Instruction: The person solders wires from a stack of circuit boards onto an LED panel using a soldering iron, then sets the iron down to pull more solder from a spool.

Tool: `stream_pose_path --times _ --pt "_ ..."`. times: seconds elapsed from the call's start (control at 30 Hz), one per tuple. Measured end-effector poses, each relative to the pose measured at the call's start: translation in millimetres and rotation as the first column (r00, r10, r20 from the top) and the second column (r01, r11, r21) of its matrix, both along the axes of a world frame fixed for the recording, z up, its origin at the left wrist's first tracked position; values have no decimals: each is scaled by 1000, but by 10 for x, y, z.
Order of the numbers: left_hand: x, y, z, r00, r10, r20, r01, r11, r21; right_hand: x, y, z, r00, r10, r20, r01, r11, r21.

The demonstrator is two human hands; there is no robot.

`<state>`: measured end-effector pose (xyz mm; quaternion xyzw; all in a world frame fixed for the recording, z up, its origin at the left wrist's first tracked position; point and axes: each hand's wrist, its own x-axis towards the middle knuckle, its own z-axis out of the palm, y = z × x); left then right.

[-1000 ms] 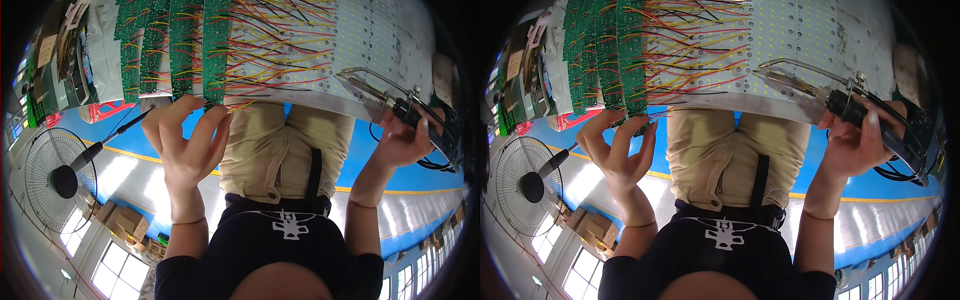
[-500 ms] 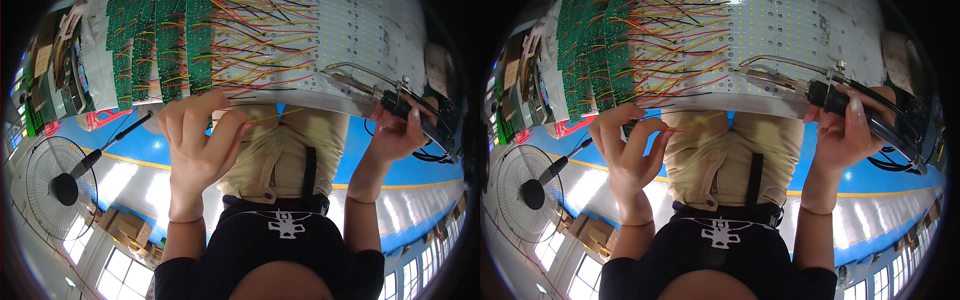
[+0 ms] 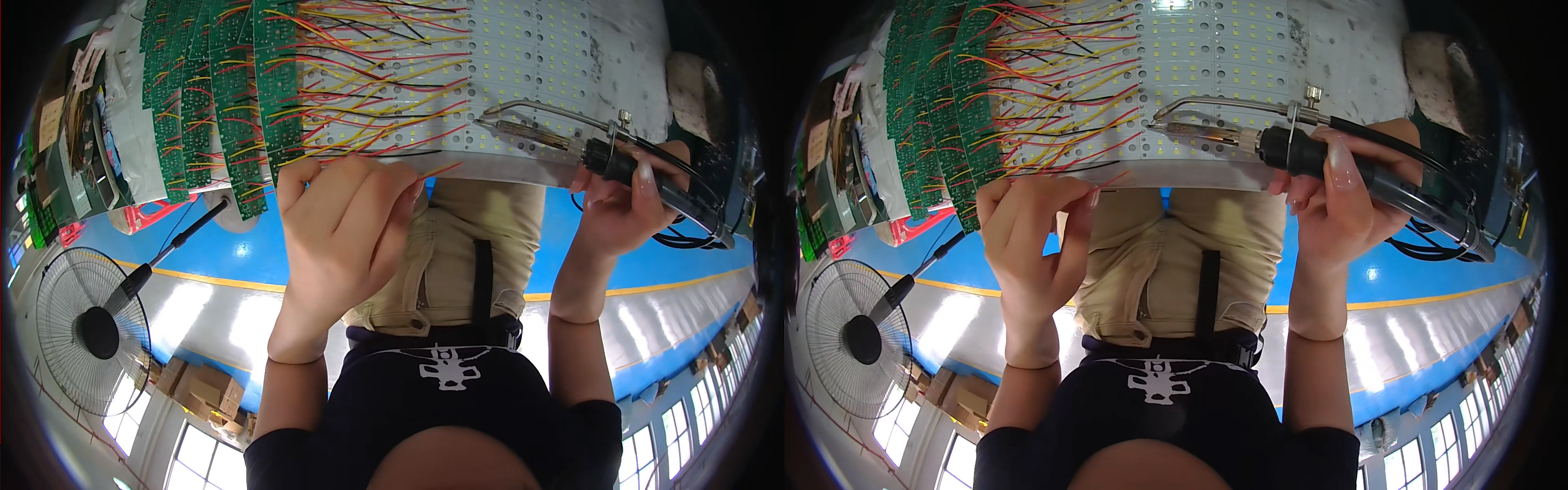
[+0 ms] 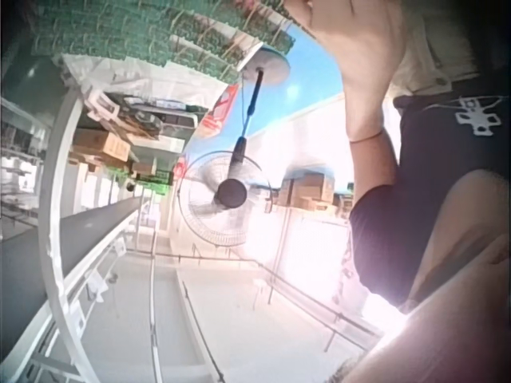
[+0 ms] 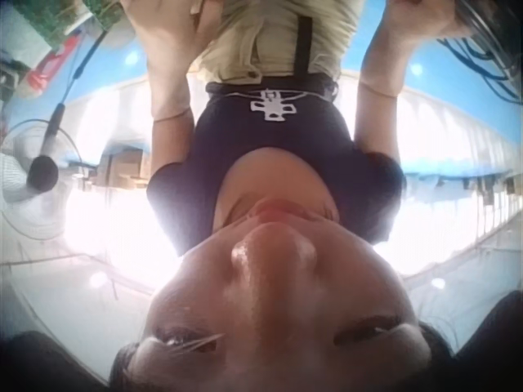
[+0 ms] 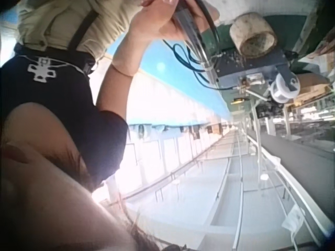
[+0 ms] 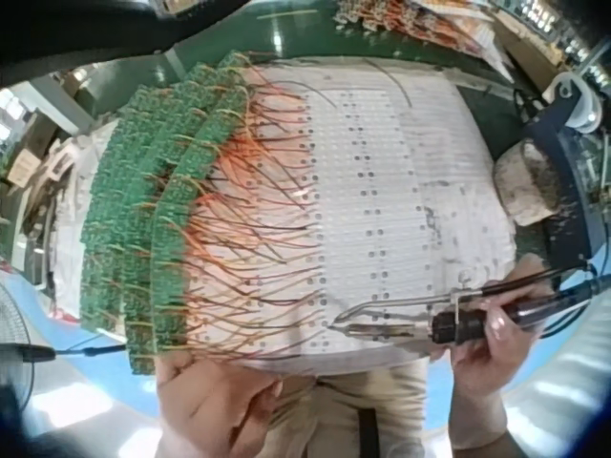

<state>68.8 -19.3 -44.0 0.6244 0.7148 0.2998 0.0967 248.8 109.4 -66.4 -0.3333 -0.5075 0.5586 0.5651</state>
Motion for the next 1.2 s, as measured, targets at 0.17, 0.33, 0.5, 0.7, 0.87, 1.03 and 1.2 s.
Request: stream_pose_path --times 0.17,0.33,0.5,0.7,0.87,1.03,1.2 --pt "42 72 23 996 88 -35 -89 995 -44 -2 4 -20 1000 -5 4 5 1000 16" --pt "44 128 -46 989 105 -100 -106 994 3 -5 -2 2 999 13 51 -14 1000 17" --pt "17 176 -105 987 129 -99 -124 991 54 11 3 -14 999 32 14 -32 999 24" --pt "45 243 -159 979 169 -112 -160 983 89 37 -19 16 999 -20 35 19 999 41" --pt "68 203 -149 974 166 -154 -150 982 110 64 -38 -25 985 -4 174 0 1000 26" --pt "106 228 -201 971 152 -186 -125 981 149 50 -34 -16 984 3 176 -10 999 41" --pt "110 245 -207 968 133 -215 -100 982 160 24 -27 15 991 9 133 -13 1000 29"
